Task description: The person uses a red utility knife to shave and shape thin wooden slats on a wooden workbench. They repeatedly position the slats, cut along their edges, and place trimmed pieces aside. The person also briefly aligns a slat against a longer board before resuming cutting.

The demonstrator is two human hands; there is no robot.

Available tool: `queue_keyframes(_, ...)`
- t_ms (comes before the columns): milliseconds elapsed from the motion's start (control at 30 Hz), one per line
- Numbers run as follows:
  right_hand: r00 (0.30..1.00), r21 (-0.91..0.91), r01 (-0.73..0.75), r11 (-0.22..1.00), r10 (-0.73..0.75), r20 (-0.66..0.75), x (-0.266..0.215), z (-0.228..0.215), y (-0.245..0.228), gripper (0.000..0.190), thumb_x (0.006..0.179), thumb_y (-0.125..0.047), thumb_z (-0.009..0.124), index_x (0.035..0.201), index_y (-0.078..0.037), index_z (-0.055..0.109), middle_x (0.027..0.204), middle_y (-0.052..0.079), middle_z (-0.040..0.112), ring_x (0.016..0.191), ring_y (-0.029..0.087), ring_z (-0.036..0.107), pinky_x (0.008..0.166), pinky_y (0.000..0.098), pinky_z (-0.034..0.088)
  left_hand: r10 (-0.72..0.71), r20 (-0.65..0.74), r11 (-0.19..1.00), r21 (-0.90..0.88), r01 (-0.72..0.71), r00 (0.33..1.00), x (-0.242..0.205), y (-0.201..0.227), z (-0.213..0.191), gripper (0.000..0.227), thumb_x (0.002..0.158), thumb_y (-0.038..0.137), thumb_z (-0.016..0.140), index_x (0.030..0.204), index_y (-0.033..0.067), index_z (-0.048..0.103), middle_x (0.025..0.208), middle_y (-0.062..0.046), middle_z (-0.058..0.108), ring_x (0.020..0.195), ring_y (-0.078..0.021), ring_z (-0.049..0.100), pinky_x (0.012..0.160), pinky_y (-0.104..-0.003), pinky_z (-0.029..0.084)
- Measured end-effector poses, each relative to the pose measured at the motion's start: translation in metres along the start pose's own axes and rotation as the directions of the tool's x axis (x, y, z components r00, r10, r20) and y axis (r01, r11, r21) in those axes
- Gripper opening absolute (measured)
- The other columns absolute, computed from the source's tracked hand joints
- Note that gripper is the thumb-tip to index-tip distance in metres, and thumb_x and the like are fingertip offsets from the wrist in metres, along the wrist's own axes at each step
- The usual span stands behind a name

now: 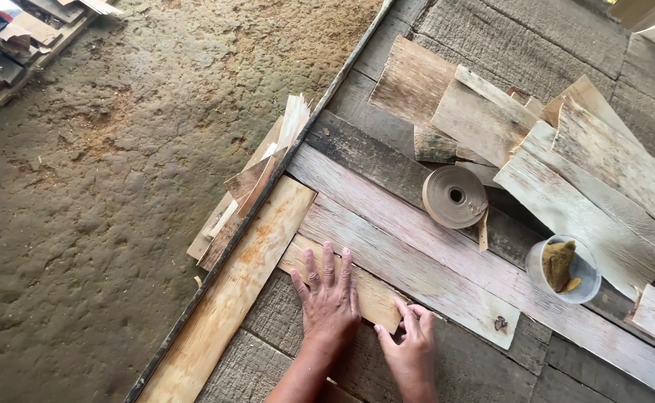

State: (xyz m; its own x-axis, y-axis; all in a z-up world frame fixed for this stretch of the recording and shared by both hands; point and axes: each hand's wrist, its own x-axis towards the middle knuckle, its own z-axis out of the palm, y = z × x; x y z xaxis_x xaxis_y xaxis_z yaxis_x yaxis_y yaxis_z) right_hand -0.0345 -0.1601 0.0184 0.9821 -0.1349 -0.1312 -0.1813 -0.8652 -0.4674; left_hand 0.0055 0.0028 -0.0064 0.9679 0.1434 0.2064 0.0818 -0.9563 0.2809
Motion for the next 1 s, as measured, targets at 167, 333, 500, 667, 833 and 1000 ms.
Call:
queue_keyframes(167, 0.999, 0.022, -0.037, 0.999, 0.036, 0.029, 0.0, 0.0, -0.003, 0.076, 0.073, -0.021, 0.089, 0.142, -0.019, 0.058, 0.128, 0.003, 0.048, 0.088, 0.01, 0.06, 0.083, 0.0216, 0.063, 0.008, 0.003, 1.0, 0.006, -0.008, 1.0, 0.0, -0.001, -0.002, 0.071, 0.1, 0.042, 0.036, 0.164, 0.0207, 0.015, 0.171, -0.012, -0.002, 0.156, -0.0389, -0.013, 0.119, -0.061, -0.019)
queue_keyframes(333, 1.0, -0.014, 0.022, 1.0, -0.022, -0.018, 0.0, 0.007, 0.006, 0.074, 0.072, -0.023, 0.089, 0.14, -0.02, 0.06, 0.125, 0.003, 0.05, 0.086, 0.01, 0.06, 0.077, 0.0214, 0.065, 0.001, -0.022, 1.0, -0.023, -0.001, 1.0, -0.001, 0.0, -0.001, 0.067, 0.1, 0.041, 0.038, 0.163, 0.0217, 0.023, 0.172, -0.011, 0.005, 0.157, -0.0383, -0.008, 0.121, -0.061, -0.017)
queue_keyframes(500, 0.995, 0.039, 0.082, 0.996, -0.079, -0.066, -0.001, 0.008, 0.007, 0.072, 0.071, -0.022, 0.09, 0.136, -0.014, 0.062, 0.124, 0.005, 0.053, 0.086, 0.013, 0.063, 0.076, 0.0242, 0.065, -0.011, -0.02, 1.0, -0.002, 0.011, 1.0, -0.002, 0.0, 0.002, 0.068, 0.099, 0.043, 0.037, 0.163, 0.0234, 0.024, 0.173, -0.01, 0.008, 0.159, -0.0399, -0.004, 0.121, -0.066, -0.008)
queue_keyframes(667, 0.965, 0.088, 0.194, 0.977, -0.174, -0.196, -0.001, 0.008, 0.005, 0.07, 0.065, -0.015, 0.094, 0.13, -0.012, 0.065, 0.12, 0.008, 0.056, 0.088, 0.018, 0.067, 0.077, 0.027, 0.063, 0.001, 0.067, 1.0, -0.007, -0.001, 0.998, -0.002, -0.002, 0.009, 0.071, 0.098, 0.047, 0.033, 0.163, 0.026, 0.017, 0.173, -0.009, -0.002, 0.158, -0.0386, -0.012, 0.119, -0.066, -0.009)
queue_keyframes(833, 0.944, 0.075, 0.254, 0.964, -0.23, -0.237, 0.0, 0.007, 0.001, 0.072, 0.065, -0.011, 0.094, 0.131, -0.006, 0.064, 0.119, 0.01, 0.056, 0.102, 0.019, 0.064, 0.091, 0.0259, 0.062, -0.02, 0.112, 0.999, -0.024, 0.022, 0.993, -0.001, -0.002, 0.006, 0.071, 0.101, 0.049, 0.03, 0.165, 0.0252, 0.011, 0.173, -0.008, -0.006, 0.158, -0.035, -0.014, 0.119, -0.063, -0.012)
queue_keyframes(1000, 0.971, 0.061, 0.184, 0.981, -0.172, -0.169, -0.003, 0.006, 0.0, 0.067, 0.072, -0.016, 0.09, 0.134, -0.009, 0.063, 0.123, 0.01, 0.054, 0.105, 0.02, 0.062, 0.093, 0.0298, 0.061, -0.016, 0.136, 1.0, -0.022, 0.02, 0.991, 0.0, -0.002, 0.006, 0.068, 0.102, 0.049, 0.027, 0.164, 0.0267, 0.011, 0.173, -0.008, -0.009, 0.158, -0.0329, -0.014, 0.119, -0.064, -0.013)
